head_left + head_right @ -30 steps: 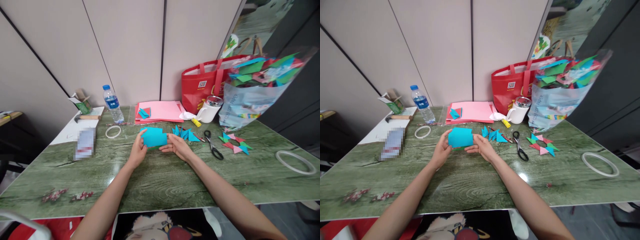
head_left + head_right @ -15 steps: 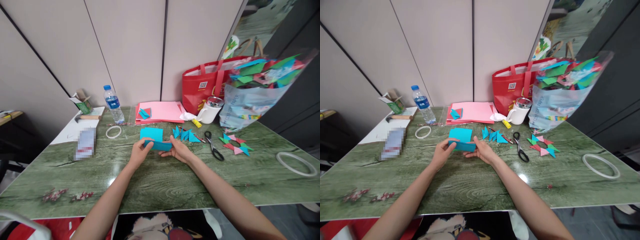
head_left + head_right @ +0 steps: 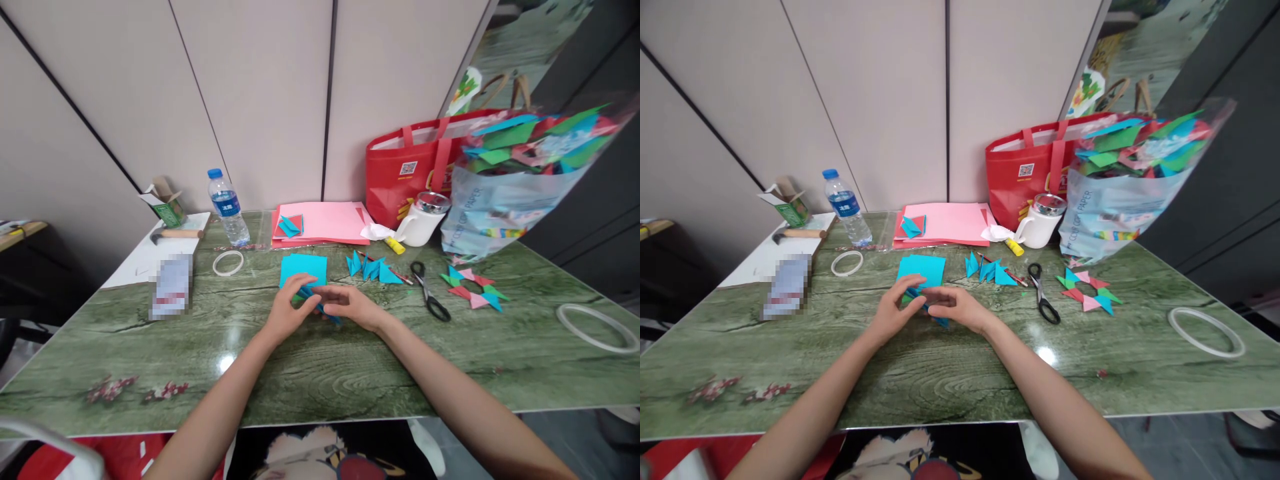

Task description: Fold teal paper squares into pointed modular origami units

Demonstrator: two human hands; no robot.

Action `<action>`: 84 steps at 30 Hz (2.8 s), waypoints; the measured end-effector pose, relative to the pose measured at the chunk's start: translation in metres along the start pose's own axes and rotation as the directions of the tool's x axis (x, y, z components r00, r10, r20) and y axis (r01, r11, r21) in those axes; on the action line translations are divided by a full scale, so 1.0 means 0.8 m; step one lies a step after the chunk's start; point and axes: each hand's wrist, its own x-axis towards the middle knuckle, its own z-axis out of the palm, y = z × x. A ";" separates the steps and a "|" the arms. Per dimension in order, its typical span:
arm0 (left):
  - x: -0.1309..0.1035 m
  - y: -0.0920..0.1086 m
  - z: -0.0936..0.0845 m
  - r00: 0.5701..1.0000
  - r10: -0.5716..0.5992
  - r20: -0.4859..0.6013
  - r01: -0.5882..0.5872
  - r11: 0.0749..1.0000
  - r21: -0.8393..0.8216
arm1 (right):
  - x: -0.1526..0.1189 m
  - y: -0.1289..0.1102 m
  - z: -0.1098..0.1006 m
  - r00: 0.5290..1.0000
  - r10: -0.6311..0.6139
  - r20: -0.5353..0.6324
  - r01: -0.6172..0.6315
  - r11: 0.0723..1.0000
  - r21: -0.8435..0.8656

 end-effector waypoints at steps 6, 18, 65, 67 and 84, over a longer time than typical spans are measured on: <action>-0.003 0.002 -0.001 0.996 0.079 0.047 -0.081 0.995 0.052 | 0.004 0.007 0.001 0.983 0.040 -0.178 -0.031 0.998 0.057; -0.001 -0.002 0.002 0.999 -0.045 -0.011 0.045 0.998 0.033 | 0.017 0.016 -0.014 0.834 0.137 -0.534 0.079 0.929 0.362; 0.006 -0.001 0.002 0.911 -0.355 0.209 0.402 0.656 -0.639 | 0.006 0.007 0.017 0.836 -0.075 -0.544 -0.066 0.970 -0.235; 0.005 -0.002 0.001 0.906 -0.370 0.204 0.411 0.659 -0.630 | 0.006 0.007 0.017 0.836 -0.080 -0.543 -0.062 0.969 -0.238; 0.001 -0.009 0.013 0.840 -0.531 0.110 0.465 0.602 -0.649 | 0.006 0.010 0.018 0.850 -0.052 -0.524 -0.084 0.969 -0.232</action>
